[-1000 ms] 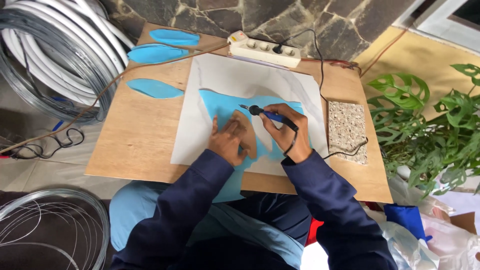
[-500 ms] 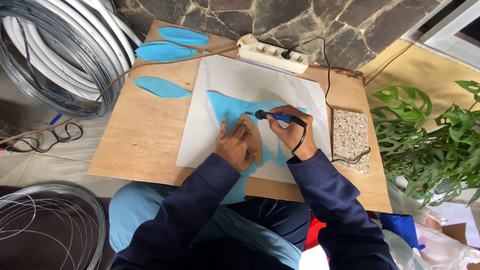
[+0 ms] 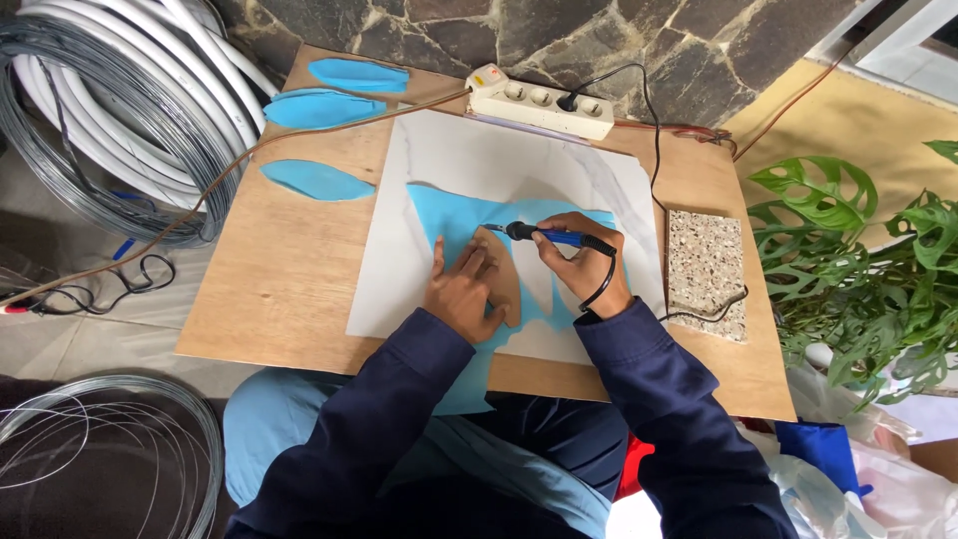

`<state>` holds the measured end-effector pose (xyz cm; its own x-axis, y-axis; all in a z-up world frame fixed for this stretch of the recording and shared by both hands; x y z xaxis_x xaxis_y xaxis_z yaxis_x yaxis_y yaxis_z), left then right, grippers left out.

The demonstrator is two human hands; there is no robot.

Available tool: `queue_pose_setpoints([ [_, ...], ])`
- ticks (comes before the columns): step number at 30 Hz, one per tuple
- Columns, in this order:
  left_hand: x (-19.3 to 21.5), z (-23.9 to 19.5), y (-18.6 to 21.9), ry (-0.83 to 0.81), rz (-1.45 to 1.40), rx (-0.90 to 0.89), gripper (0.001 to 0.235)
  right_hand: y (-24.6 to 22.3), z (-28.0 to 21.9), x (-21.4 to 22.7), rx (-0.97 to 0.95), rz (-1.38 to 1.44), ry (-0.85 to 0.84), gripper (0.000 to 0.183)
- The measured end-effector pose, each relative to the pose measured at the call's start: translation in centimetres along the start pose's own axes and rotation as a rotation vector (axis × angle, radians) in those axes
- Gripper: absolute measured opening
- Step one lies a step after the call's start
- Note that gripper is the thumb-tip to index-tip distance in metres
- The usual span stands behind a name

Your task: Using a heat-cutting tool to cut out leaf-shaped pieces from blue synthetic fabric on a workshop table.

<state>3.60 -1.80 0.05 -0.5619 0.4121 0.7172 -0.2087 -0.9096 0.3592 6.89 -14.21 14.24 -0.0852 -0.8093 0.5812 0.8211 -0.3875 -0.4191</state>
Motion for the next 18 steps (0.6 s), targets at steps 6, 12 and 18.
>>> queue_pose_setpoints([
  [6,2.6,0.7,1.1,-0.001,0.020,0.073,0.040,0.1,0.0,0.1,0.008,0.034,0.013,0.004],
  [12,0.7,0.2,0.2,-0.020,-0.014,-0.004,0.053,0.0,-0.1,0.1,0.015,0.028,0.017,0.005],
  [18,1.9,0.5,0.5,-0.018,-0.014,-0.017,0.049,0.6,-0.4,0.5,0.007,0.076,0.011,0.003],
])
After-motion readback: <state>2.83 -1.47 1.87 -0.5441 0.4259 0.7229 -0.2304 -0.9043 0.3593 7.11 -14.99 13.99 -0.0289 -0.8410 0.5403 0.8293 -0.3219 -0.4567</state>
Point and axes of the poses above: each hand's wrist, its own z-axis towards the middle knuckle, its own x-axis out of the back of the hand, y = z × x, the point moved 4 cm from there along z, towards the middle knuckle, and after that the axes turned 10 degrees about x, right-handed, at the moved point
